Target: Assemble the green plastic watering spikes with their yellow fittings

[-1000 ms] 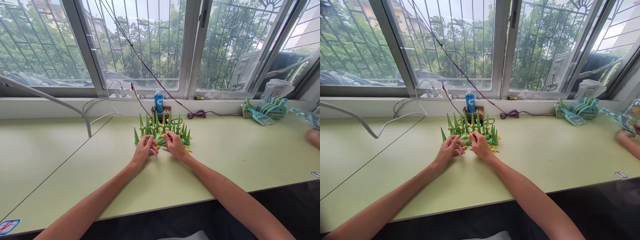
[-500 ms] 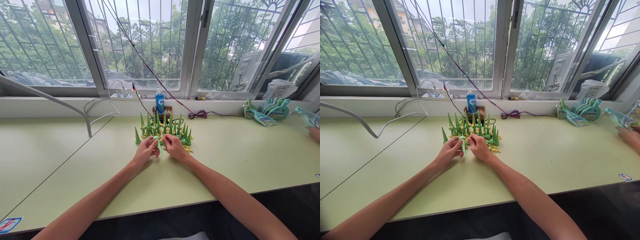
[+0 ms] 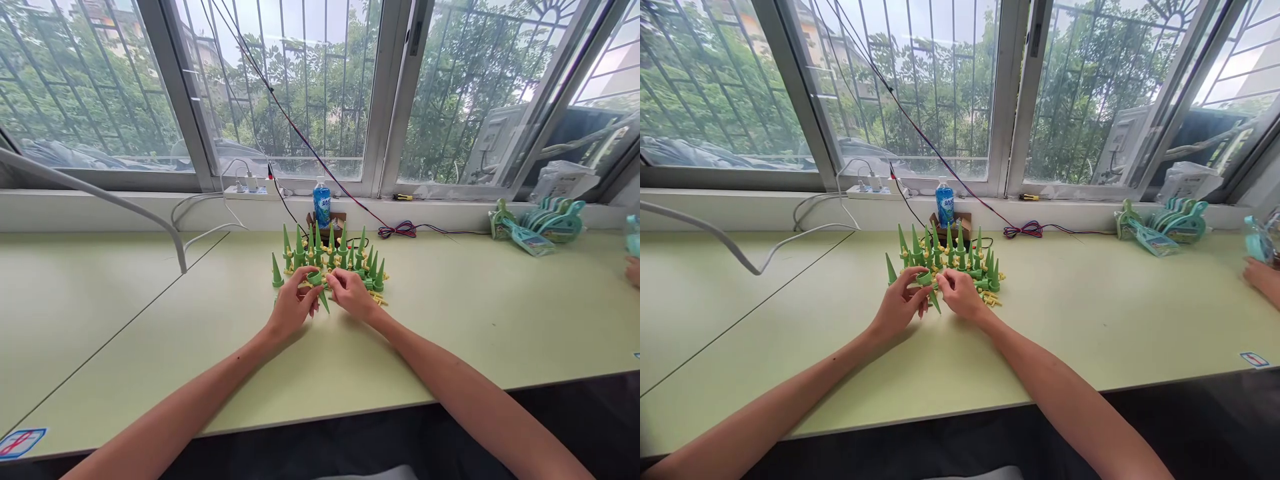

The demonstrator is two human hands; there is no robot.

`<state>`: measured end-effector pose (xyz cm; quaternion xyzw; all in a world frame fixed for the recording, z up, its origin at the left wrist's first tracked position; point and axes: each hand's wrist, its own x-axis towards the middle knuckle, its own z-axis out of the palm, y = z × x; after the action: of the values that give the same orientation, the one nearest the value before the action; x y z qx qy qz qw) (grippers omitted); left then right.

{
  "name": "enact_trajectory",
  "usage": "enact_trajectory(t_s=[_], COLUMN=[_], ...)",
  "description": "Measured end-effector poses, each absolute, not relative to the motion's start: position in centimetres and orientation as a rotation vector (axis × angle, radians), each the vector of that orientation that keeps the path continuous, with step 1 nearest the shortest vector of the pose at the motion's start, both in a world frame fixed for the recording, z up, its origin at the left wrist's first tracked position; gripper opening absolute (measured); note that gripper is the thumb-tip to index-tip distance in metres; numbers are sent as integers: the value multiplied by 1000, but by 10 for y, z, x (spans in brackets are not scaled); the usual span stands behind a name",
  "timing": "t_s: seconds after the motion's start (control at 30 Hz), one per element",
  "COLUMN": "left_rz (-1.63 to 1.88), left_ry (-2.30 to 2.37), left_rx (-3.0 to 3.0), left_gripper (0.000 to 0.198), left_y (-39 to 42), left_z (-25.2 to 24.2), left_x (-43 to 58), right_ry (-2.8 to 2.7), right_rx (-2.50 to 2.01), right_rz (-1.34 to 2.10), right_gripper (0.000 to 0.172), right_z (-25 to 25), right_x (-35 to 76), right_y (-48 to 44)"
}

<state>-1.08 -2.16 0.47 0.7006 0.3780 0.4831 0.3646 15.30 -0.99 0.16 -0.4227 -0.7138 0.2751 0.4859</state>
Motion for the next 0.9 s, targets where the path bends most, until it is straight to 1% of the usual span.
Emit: enact_trajectory(t_s=[0.13, 0.33, 0.47, 0.7, 0.9], left_rz=[1260, 1319, 1327, 1086, 1023], left_ry=[983, 936, 871, 829, 819], left_rx=[1805, 1678, 1465, 1259, 1215], left_gripper=[34, 45, 40, 49, 42], left_y=[-21, -15, -15, -15, -13], left_z=[4, 3, 9, 13, 9], left_x=[-10, -8, -9, -13, -15], right_ry=[-1703, -1652, -1640, -1729, -1756], right_rx=[-1021, -1016, -982, -890, -892], right_rz=[672, 604, 544, 548, 579], right_gripper=[35, 31, 30, 28, 26], right_z=[1, -2, -3, -2, -5], right_x=[151, 147, 147, 146, 148], right_y=[-10, -10, -9, -13, -12])
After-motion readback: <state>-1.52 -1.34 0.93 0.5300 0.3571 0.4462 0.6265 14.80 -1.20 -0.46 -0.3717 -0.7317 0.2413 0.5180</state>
